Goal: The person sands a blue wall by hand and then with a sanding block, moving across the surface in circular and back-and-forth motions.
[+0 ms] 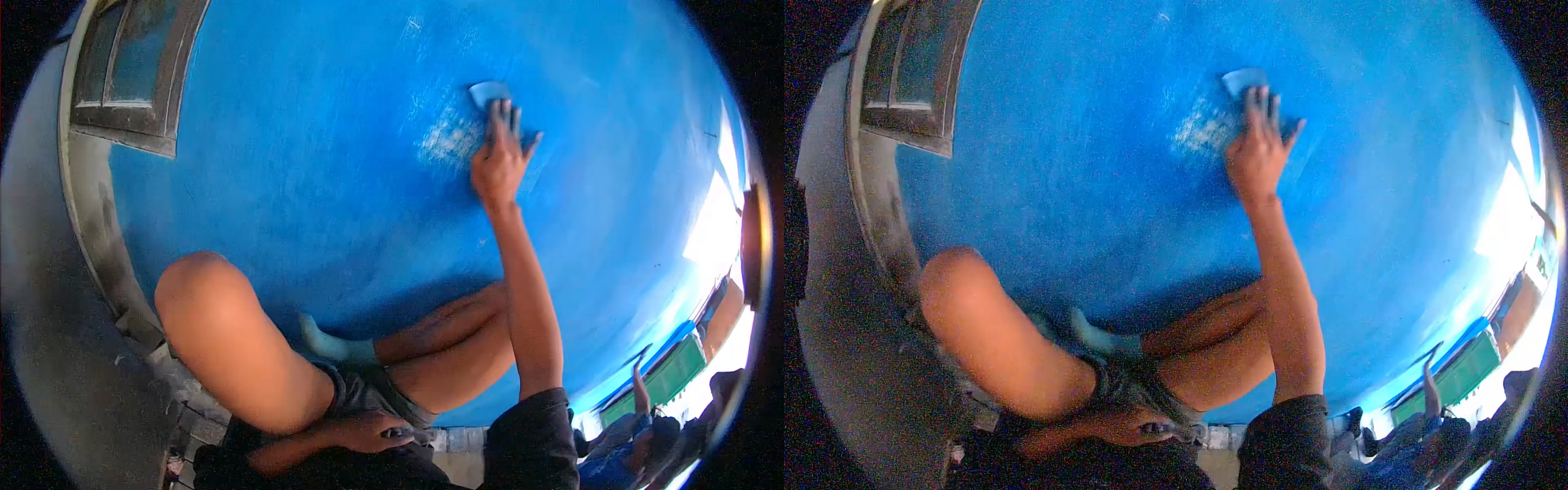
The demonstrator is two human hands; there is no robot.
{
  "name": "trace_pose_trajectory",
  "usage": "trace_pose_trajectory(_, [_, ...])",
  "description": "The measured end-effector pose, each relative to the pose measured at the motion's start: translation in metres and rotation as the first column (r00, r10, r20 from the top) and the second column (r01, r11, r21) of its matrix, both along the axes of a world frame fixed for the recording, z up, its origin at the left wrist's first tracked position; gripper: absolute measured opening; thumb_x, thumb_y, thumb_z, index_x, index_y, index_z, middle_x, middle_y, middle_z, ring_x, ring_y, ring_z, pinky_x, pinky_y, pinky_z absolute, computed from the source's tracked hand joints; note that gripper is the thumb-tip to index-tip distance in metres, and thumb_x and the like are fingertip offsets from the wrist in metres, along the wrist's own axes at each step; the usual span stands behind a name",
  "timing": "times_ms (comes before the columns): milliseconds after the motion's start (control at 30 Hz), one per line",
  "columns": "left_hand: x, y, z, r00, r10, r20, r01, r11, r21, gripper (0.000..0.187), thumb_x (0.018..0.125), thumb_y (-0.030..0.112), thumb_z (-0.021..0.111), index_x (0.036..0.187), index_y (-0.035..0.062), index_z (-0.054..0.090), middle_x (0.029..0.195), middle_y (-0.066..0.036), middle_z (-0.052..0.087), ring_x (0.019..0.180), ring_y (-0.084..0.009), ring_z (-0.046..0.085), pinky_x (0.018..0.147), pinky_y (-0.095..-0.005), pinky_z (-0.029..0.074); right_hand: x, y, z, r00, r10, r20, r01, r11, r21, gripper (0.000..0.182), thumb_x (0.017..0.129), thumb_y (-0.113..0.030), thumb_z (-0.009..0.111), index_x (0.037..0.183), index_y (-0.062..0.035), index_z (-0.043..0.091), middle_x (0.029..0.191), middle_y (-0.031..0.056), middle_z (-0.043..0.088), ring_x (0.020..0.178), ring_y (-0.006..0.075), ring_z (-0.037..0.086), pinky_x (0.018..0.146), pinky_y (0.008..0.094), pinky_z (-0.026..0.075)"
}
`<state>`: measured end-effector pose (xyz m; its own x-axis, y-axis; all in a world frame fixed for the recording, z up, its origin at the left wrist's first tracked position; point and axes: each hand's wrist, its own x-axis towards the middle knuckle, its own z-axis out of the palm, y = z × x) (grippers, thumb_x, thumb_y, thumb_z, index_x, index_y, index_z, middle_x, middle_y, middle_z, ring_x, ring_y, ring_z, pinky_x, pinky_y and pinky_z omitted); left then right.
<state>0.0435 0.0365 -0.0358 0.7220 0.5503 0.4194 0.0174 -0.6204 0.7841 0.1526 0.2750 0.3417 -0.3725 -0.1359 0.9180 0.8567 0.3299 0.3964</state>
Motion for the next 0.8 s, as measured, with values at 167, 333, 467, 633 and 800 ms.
trace_pose_trajectory(167, [-0.005,0.005,-0.003,0.993,0.027,-0.112,-0.02,0.998,0.063,0.05,0.098,0.046,0.055,0.116,0.001,0.065,0.089,-0.021,0.069,0.079,-0.0291,0.067,0.072,-0.0408,0.051,0.009,-0.009,0.006,0.916,-0.061,0.396,0.09,0.994,-0.055,0.069,0.078,-0.002,0.052,0.146,-0.0161,0.047,0.152,0.0072,0.045,0.14,0.0268,0.043,0.117,0.0646,0.012])
trace_pose_trajectory(333, [0.001,0.012,-0.007,0.996,-0.007,-0.09,0.006,1.0,-0.006,0.05,0.099,0.047,0.055,0.114,0.0005,0.066,0.089,-0.019,0.069,0.077,-0.0284,0.066,0.072,-0.0406,0.051,0.019,-0.006,0.055,0.994,-0.053,0.092,0.057,0.998,-0.041,0.068,0.079,0.004,0.046,0.146,-0.0086,0.044,0.151,0.0115,0.045,0.142,0.0308,0.038,0.119,0.0595,0.014])
trace_pose_trajectory(467, [0.008,0.021,-0.008,0.98,-0.02,-0.199,0.015,1.0,-0.024,0.051,0.1,0.045,0.053,0.115,-0.0012,0.066,0.097,-0.02,0.07,0.084,-0.0291,0.066,0.076,-0.0412,0.051,0.016,-0.002,0.05,0.989,0.073,0.129,-0.067,0.997,-0.049,0.071,0.078,0.006,0.046,0.147,-0.0058,0.041,0.151,0.0167,0.043,0.143,0.0345,0.035,0.12,0.0545,0.018])
trace_pose_trajectory(633, [0.005,0.012,0.013,0.977,-0.05,-0.208,0.031,0.995,-0.095,0.055,0.1,0.047,0.051,0.121,-0.0025,0.063,0.107,-0.024,0.068,0.098,-0.0312,0.066,0.087,-0.0419,0.05,0.019,-0.008,0.01,0.91,0.09,0.405,-0.027,0.987,-0.158,0.085,0.07,0.017,0.046,0.15,-0.0101,0.039,0.156,0.0214,0.032,0.142,0.0369,0.035,0.12,0.0483,0.025])
trace_pose_trajectory(800, [0.001,0.016,0.013,0.95,-0.068,-0.306,0.031,0.992,-0.124,0.064,0.1,0.052,0.048,0.132,-0.0028,0.055,0.123,-0.026,0.062,0.114,-0.0354,0.06,0.098,-0.0432,0.047,0.028,-0.031,0.036,0.975,0.223,0.004,-0.209,0.92,-0.331,0.088,0.07,0.015,0.049,0.152,-0.0121,0.036,0.157,0.019,0.031,0.143,0.0355,0.035,0.118,0.0486,0.029])
